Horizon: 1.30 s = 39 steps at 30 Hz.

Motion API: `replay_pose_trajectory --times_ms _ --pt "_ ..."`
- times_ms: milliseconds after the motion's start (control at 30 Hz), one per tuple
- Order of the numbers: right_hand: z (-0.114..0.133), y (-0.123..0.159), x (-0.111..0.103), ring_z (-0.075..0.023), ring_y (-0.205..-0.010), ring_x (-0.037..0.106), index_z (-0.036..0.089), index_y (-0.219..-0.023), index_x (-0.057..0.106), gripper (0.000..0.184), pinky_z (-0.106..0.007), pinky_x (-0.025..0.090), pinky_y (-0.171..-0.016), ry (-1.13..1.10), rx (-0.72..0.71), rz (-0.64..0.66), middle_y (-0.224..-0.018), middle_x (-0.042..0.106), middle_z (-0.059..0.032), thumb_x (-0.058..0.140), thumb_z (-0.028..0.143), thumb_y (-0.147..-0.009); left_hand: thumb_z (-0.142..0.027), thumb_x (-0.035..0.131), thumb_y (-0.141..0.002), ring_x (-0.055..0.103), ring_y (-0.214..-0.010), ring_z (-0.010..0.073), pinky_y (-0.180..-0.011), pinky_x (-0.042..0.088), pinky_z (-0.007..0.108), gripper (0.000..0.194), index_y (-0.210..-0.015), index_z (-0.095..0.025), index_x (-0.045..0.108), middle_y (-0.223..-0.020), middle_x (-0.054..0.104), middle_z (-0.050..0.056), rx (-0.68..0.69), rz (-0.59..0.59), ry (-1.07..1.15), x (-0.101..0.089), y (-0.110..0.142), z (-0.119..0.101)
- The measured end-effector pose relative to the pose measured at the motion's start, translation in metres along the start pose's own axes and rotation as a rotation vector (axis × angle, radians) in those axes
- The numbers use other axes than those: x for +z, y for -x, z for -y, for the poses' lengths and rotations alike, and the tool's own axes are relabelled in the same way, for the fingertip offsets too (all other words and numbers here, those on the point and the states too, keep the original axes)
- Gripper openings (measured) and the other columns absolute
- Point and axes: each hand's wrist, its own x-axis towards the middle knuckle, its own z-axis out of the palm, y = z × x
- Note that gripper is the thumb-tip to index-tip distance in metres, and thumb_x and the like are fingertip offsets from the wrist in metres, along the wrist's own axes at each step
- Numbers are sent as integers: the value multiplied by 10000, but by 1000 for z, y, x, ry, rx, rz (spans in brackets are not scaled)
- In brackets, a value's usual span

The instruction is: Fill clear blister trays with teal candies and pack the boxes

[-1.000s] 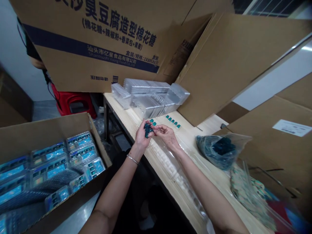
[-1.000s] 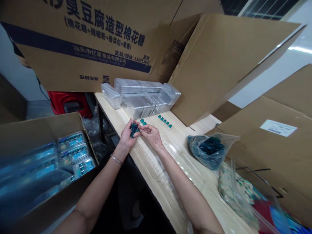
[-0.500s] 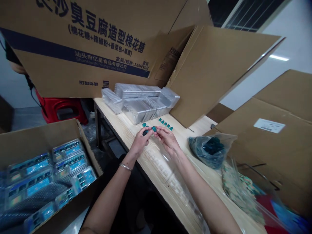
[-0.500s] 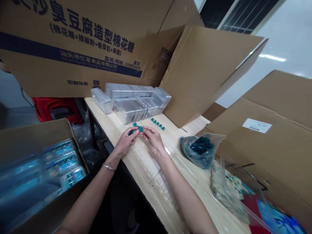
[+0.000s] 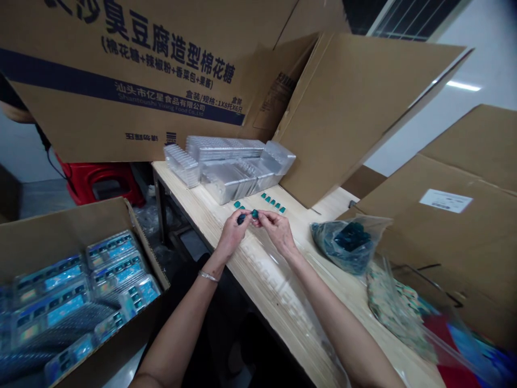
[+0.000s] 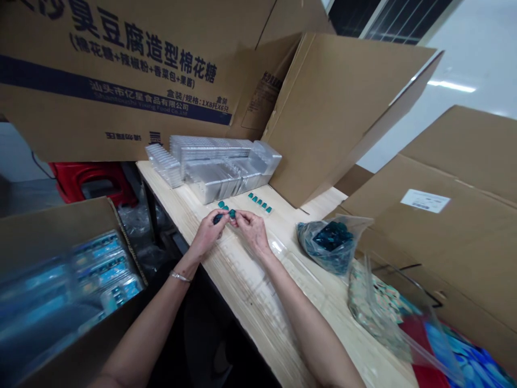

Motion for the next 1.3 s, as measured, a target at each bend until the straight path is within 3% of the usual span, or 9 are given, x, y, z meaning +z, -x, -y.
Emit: replay_pose_trajectory --times_ms 133,233,333,433,567,833,967,1100,1300 --pt "-5 5 0 -186 -747 653 158 -934 690 298 -319 520 -745 143 -135 -21 -857 696 -81 553 379 -788 -278 603 -735 556 -690 125 -673 425 231 143 -833 -175 618 -773 626 20 55 -14 -41 3 -1 0" --pt "-8 8 1 -183 -790 641 208 -923 700 239 -312 503 -778 204 -243 -20 -893 685 -62 549 342 -796 -168 630 -694 566 -751 146 -758 415 252 93 -783 -194 622 -792 631 24 101 -91 -51 5 1 -1" --pt "-10 6 0 -174 -736 640 205 -903 697 231 -306 508 -738 142 -159 -4 -837 689 -49 572 356 -780 -114 633 -677 559 -773 168 -799 404 268 146 -780 -218 631 -778 618 26 164 -123 -37 5 4 -2" --pt "-9 3 -3 -163 -653 626 165 -815 684 252 -284 508 -645 71 -18 -20 -721 678 -41 623 396 -732 -96 615 -692 551 -819 183 -840 391 278 166 -789 -230 641 -807 612 37 242 -45 -52 6 6 -1" --pt "-7 -2 -10 -141 -585 596 149 -741 681 229 -260 481 -598 12 43 -5 -634 660 -27 666 370 -682 -101 578 -734 551 -835 181 -840 389 275 165 -816 -230 638 -842 615 46 311 13 -142 7 6 2" --pt "-47 -35 -20 -167 -643 601 173 -699 704 154 -288 457 -655 264 -152 -61 -703 684 -44 625 306 -696 -223 601 -758 572 -795 176 -806 393 276 58 -804 -210 632 -828 650 41 175 -133 -231 -14 -9 12" --pt "-67 -47 -16 -178 -714 612 200 -714 707 113 -296 454 -711 388 -267 28 -753 687 -50 603 246 -712 -240 641 -718 573 -769 167 -790 398 260 50 -760 -213 643 -786 655 18 129 -166 -173 -21 -14 15" --pt "-69 -47 -14 -184 -785 617 205 -780 710 160 -304 447 -768 451 -334 151 -822 683 -68 551 202 -757 -200 670 -682 575 -743 150 -770 396 234 32 -710 -205 656 -752 657 14 89 -167 -114 -22 -15 16" --pt "-65 -51 -12 -178 -817 604 200 -790 713 197 -290 451 -764 536 -397 209 -861 671 -83 517 179 -778 -167 686 -656 577 -755 149 -769 406 231 59 -693 -207 662 -754 660 14 68 -172 -63 -22 -16 17"
